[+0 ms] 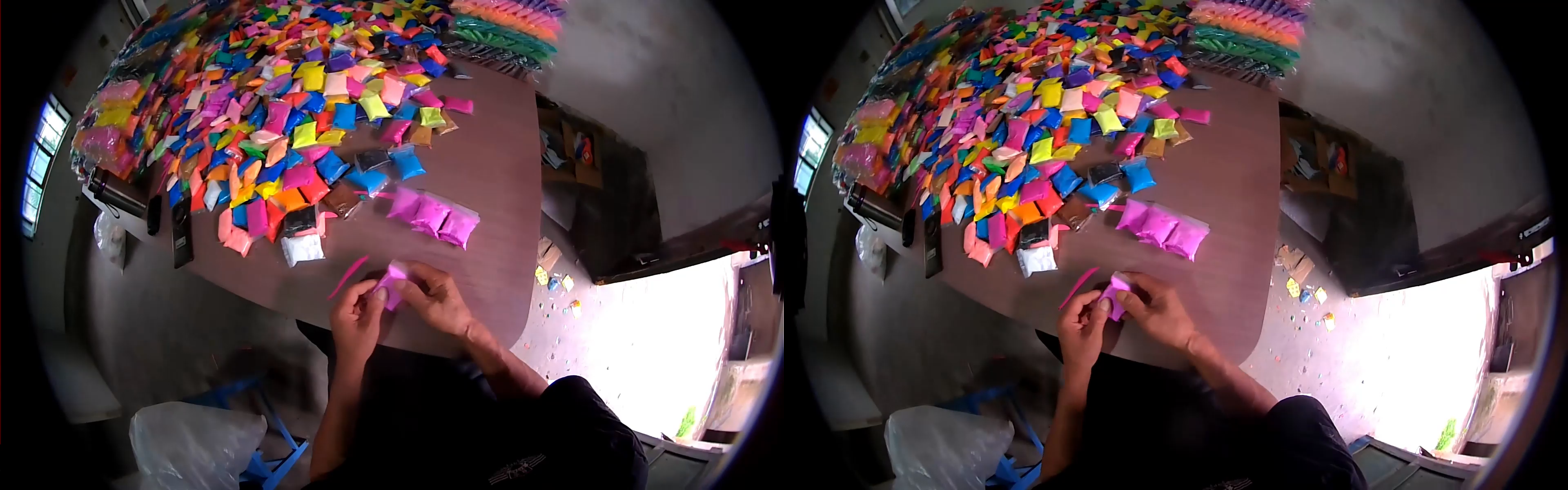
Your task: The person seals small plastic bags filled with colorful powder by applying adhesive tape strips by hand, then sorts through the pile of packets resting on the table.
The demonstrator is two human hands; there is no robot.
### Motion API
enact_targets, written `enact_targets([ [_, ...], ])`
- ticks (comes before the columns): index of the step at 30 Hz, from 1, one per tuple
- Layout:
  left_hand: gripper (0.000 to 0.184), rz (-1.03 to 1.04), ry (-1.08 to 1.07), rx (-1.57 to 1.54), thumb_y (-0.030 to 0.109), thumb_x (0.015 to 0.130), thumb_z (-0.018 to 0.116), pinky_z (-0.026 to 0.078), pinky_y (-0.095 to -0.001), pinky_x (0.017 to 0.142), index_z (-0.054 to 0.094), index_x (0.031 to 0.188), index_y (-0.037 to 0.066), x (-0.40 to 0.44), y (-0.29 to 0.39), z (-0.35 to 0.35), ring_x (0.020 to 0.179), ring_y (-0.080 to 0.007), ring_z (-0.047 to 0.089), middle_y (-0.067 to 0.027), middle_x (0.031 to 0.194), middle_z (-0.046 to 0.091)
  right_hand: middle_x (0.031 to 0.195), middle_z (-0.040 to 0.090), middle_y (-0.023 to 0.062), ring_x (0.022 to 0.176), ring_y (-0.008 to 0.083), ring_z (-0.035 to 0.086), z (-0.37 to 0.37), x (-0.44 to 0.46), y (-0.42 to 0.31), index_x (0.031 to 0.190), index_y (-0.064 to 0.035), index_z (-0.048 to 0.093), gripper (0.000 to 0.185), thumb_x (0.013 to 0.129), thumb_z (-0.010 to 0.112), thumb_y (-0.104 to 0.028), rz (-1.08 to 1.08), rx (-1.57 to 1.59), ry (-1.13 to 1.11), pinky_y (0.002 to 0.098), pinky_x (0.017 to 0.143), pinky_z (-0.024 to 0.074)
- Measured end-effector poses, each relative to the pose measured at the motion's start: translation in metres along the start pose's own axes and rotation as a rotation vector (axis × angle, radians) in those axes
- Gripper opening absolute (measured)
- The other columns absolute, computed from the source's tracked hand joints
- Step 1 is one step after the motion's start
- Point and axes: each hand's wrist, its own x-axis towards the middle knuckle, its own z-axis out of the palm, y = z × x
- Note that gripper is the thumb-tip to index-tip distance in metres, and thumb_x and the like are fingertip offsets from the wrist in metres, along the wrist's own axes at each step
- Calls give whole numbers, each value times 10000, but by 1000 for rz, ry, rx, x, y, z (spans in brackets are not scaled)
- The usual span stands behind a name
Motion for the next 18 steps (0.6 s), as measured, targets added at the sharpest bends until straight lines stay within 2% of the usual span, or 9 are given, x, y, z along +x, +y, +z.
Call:
enact_targets([
  [8,211,-27,-11,-29,81,969,746,474,-194,691,683,1135,-33,-3,5,-5,801,-45,595,-5,917,661,964,687,30,825,103,637,-1,1,10,1159,27,695,191,1022,690,-106,-30,58,7,276,726,544],
  [11,202,-44,-25,-46,115,979,738,481,-211,686,698,1122,-23,-1,17,6,789,-51,596,4,883,662,976,698,39,829,127,645,2,-3,14,1107,16,721,147,1002,709,-86,-158,4,-4,293,729,539],
  [13,190,-15,-53,140,150,1003,711,494,-224,730,710,1109,-7,-2,-2,-1,829,-58,607,6,927,690,1018,711,62,927,135,666,5,-4,19,1110,-5,738,137,976,712,-24,-196,-163,-6,282,828,532],
  [14,177,-20,-68,108,153,1003,711,502,-228,745,720,1088,-3,-1,0,-2,842,-57,610,4,942,703,1020,715,88,936,161,679,7,-4,17,1077,-3,742,122,955,728,-16,-196,-165,23,292,826,532],
  [18,176,-47,2,59,155,1006,711,508,-227,761,725,1070,-8,-2,9,4,843,-56,613,10,931,707,965,712,74,897,138,672,11,-2,8,1072,2,721,126,954,734,-41,-207,-107,27,284,787,532],
])
